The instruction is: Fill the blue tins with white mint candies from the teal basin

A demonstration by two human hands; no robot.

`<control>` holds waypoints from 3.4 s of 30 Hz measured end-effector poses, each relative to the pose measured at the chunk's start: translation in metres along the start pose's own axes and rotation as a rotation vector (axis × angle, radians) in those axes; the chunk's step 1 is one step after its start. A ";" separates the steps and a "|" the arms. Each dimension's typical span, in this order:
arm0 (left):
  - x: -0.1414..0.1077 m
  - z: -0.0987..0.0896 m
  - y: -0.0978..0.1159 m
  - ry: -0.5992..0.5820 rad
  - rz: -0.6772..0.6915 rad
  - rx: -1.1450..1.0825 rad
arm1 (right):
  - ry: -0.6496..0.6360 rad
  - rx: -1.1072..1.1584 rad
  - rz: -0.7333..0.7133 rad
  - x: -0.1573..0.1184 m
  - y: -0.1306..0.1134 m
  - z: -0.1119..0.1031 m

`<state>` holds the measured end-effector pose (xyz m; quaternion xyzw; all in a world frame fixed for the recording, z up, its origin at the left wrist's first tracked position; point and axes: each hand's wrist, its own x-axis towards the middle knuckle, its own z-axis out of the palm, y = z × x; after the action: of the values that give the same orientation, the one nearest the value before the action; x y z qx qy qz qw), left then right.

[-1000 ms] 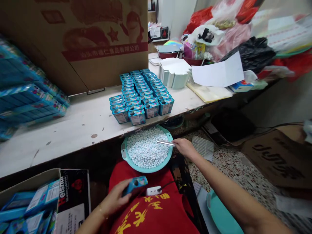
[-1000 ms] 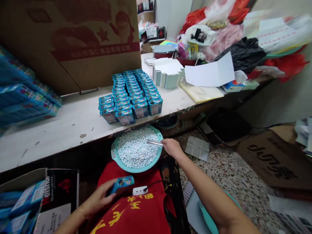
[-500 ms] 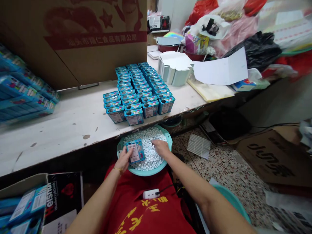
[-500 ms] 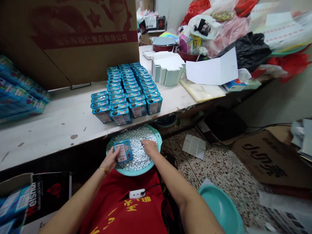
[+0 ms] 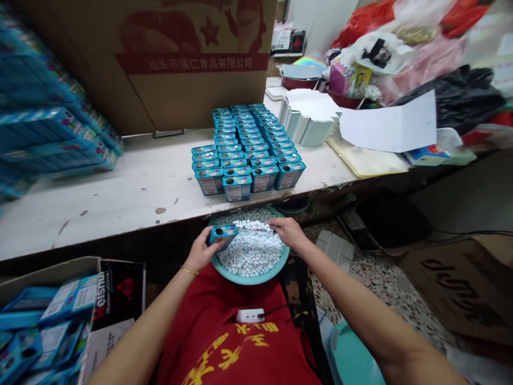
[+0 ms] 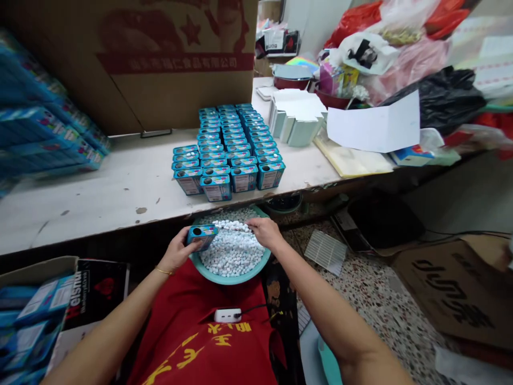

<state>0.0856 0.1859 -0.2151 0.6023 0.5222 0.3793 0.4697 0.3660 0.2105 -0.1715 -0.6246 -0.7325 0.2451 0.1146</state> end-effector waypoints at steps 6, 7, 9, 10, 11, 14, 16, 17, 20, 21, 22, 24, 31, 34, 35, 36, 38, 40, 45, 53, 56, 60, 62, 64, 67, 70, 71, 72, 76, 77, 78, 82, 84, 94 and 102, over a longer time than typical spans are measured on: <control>0.009 0.016 0.015 -0.038 0.087 0.160 | -0.158 -0.199 -0.098 0.008 -0.044 -0.036; 0.009 0.018 0.017 -0.041 0.096 0.184 | -0.181 -0.268 -0.107 0.009 -0.053 -0.041; 0.010 0.021 0.019 -0.046 0.110 0.215 | -0.216 -0.418 -0.120 0.010 -0.070 -0.052; 0.010 0.022 0.019 -0.050 0.117 0.220 | -0.232 -0.487 -0.124 0.010 -0.079 -0.057; 0.010 0.023 0.020 -0.053 0.124 0.218 | -0.248 -0.546 -0.124 0.010 -0.087 -0.062; 0.010 0.025 0.021 -0.041 0.137 0.181 | -0.293 -0.645 -0.112 0.012 -0.107 -0.070; 0.010 0.026 0.021 -0.026 0.129 0.134 | -0.295 -0.659 -0.109 0.013 -0.116 -0.070; 0.010 0.027 0.021 -0.018 0.119 0.110 | -0.290 -0.660 -0.111 0.013 -0.120 -0.069; 0.009 0.029 0.021 -0.002 0.105 0.077 | -0.263 -0.653 -0.126 0.012 -0.127 -0.066; 0.009 0.029 0.021 -0.003 0.111 0.081 | -0.257 -0.651 -0.130 0.011 -0.127 -0.067; 0.009 0.029 0.021 -0.005 0.119 0.088 | -0.253 -0.648 -0.132 0.009 -0.127 -0.068; 0.009 0.026 0.019 0.003 0.124 0.089 | -0.243 -0.644 -0.121 0.004 -0.117 -0.075; 0.003 0.006 -0.015 0.061 -0.155 -0.337 | -0.246 -0.655 0.077 -0.028 -0.007 -0.055; 0.004 0.018 -0.028 0.079 -0.287 -0.559 | -0.226 -0.505 0.096 -0.030 0.022 -0.004; 0.006 0.024 -0.029 0.081 -0.312 -0.605 | -0.209 -0.449 0.097 -0.027 0.024 0.014; 0.007 0.031 -0.029 0.076 -0.332 -0.640 | -0.187 -0.402 0.101 -0.023 0.024 0.031; 0.011 0.044 -0.026 0.053 -0.364 -0.679 | -0.145 -0.340 0.111 -0.014 0.020 0.057; 0.013 0.050 -0.021 0.022 -0.382 -0.697 | -0.114 -0.293 0.120 -0.006 0.018 0.070; 0.010 0.030 -0.016 0.055 -0.274 -0.612 | -0.069 -0.187 0.117 -0.004 0.026 0.061; 0.004 0.002 -0.007 0.043 -0.007 -0.107 | -0.006 0.032 -0.024 0.000 -0.003 -0.003; 0.007 0.012 0.004 0.028 0.050 -0.005 | -0.080 -0.080 -0.061 0.007 -0.030 -0.023; 0.010 0.021 0.009 0.038 0.083 0.075 | -0.177 -0.355 -0.084 0.014 -0.066 -0.041; 0.011 0.021 0.008 0.031 0.092 0.087 | -0.210 -0.467 -0.087 0.017 -0.082 -0.049; 0.011 0.021 0.007 0.021 0.112 0.103 | -0.236 -0.547 -0.092 0.019 -0.096 -0.055; 0.010 0.022 0.006 0.018 0.141 0.119 | -0.267 -0.636 -0.121 0.021 -0.114 -0.060; 0.011 0.023 0.004 0.029 0.140 0.116 | -0.280 -0.682 -0.141 0.021 -0.130 -0.060; 0.011 0.024 0.003 0.033 0.135 0.115 | -0.278 -0.687 -0.146 0.020 -0.133 -0.060; 0.011 0.025 0.003 0.035 0.131 0.114 | -0.278 -0.692 -0.152 0.019 -0.136 -0.060; 0.012 0.022 0.003 0.049 0.115 0.071 | -0.260 -0.716 -0.149 0.009 -0.122 -0.071; 0.012 0.019 0.003 0.054 0.105 0.047 | -0.254 -0.714 -0.134 0.005 -0.111 -0.075; 0.011 0.017 0.002 0.057 0.091 0.016 | -0.251 -0.708 -0.112 0.001 -0.096 -0.077; 0.008 0.010 -0.009 0.052 -0.042 -0.219 | -0.269 -0.674 0.017 -0.018 -0.021 -0.065; 0.008 0.013 -0.019 0.069 -0.158 -0.400 | -0.283 -0.641 0.068 -0.024 0.009 -0.039; 0.018 0.051 -0.022 0.049 -0.386 -0.771 | 0.005 -0.089 0.125 0.001 0.029 0.091; 0.005 0.009 -0.022 0.073 -0.153 -0.391 | 0.049 0.077 0.037 -0.003 0.030 0.053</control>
<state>0.0889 0.1895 -0.2386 0.4441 0.4998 0.4582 0.5857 0.3672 0.1992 -0.2320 -0.6389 -0.7080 0.2598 0.1520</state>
